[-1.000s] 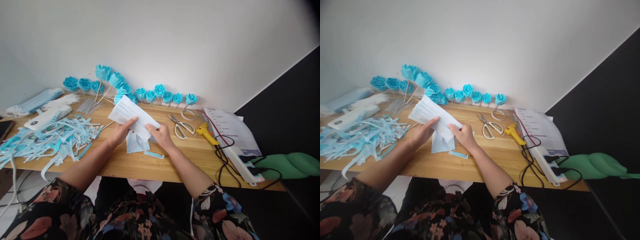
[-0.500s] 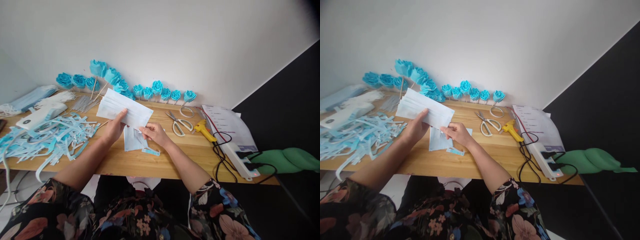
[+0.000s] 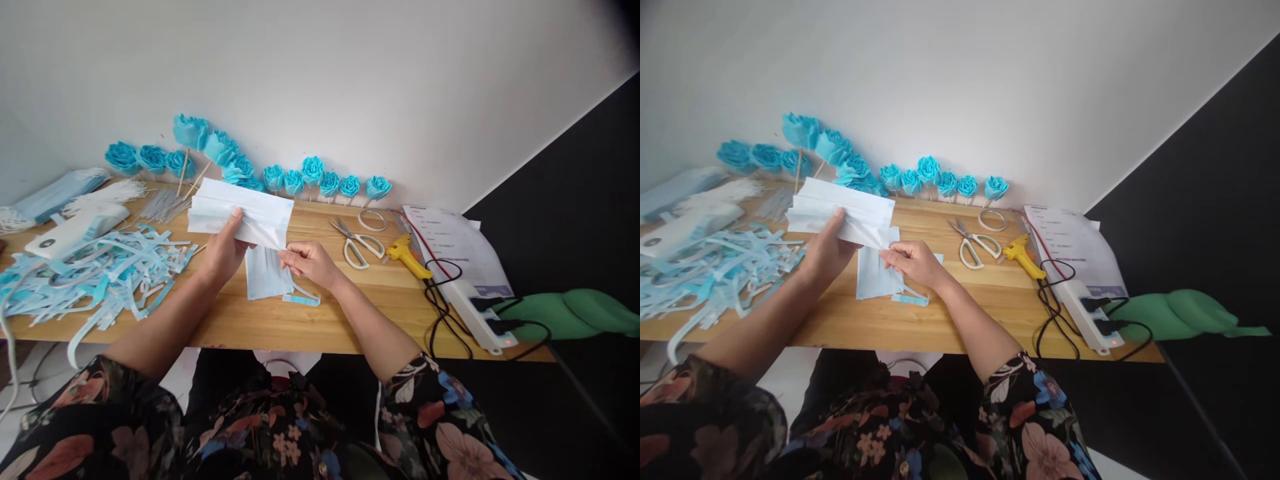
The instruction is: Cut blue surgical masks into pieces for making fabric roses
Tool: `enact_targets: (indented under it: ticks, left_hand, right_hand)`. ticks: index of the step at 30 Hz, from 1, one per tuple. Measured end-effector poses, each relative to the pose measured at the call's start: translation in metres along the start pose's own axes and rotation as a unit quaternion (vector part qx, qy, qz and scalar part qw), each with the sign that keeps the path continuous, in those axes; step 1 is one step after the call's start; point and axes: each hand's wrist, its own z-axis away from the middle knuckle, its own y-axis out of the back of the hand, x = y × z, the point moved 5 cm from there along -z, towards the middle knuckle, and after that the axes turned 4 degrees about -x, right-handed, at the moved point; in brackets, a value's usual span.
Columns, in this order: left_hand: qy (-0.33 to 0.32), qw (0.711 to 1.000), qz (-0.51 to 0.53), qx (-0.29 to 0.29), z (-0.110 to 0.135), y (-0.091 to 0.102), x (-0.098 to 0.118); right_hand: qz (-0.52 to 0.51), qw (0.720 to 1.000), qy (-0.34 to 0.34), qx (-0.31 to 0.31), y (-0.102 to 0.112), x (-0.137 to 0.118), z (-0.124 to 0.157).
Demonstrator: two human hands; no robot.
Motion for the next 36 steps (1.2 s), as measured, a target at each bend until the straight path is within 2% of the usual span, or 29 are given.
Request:
enact_targets:
  ticks: [3,8,15,19,24,28,32,36]
  left_hand:
    - [-0.037,0.999,0.01,-0.004,0.0,-0.002,0.004]
    - [-0.031,0.999,0.01,-0.043,0.002,-0.009,0.003]
    - [0.028,0.994,-0.077,-0.071,0.014,-0.026,-0.005]
    - [0.063,0.991,-0.099,-0.065,0.016,-0.027,-0.012]
    - [0.044,0.991,-0.105,-0.068,0.012,-0.02,-0.015]
    - [0.035,0.986,-0.149,-0.069,0.012,-0.015,-0.016]
    - [0.036,0.984,-0.159,-0.076,0.015,-0.02,-0.012]
    - [0.049,0.981,-0.172,-0.078,0.02,-0.029,-0.004]
  right_hand:
    - [-0.024,1.0,0.0,0.005,0.002,0.0,0.0]
    - [-0.025,0.997,0.0,0.074,0.013,0.008,-0.003]
    - [-0.018,0.99,-0.002,0.136,0.016,0.013,-0.002]
    - [-0.02,0.982,-0.017,0.189,0.017,0.012,0.001]
    - [-0.01,0.982,-0.02,0.19,0.017,0.011,0.002]
    - [-0.014,0.98,0.026,0.199,0.021,0.003,0.002]
    - [0.015,0.971,0.061,0.232,0.026,-0.003,0.003]
    - [0.029,0.968,0.064,0.24,0.027,-0.001,0.002]
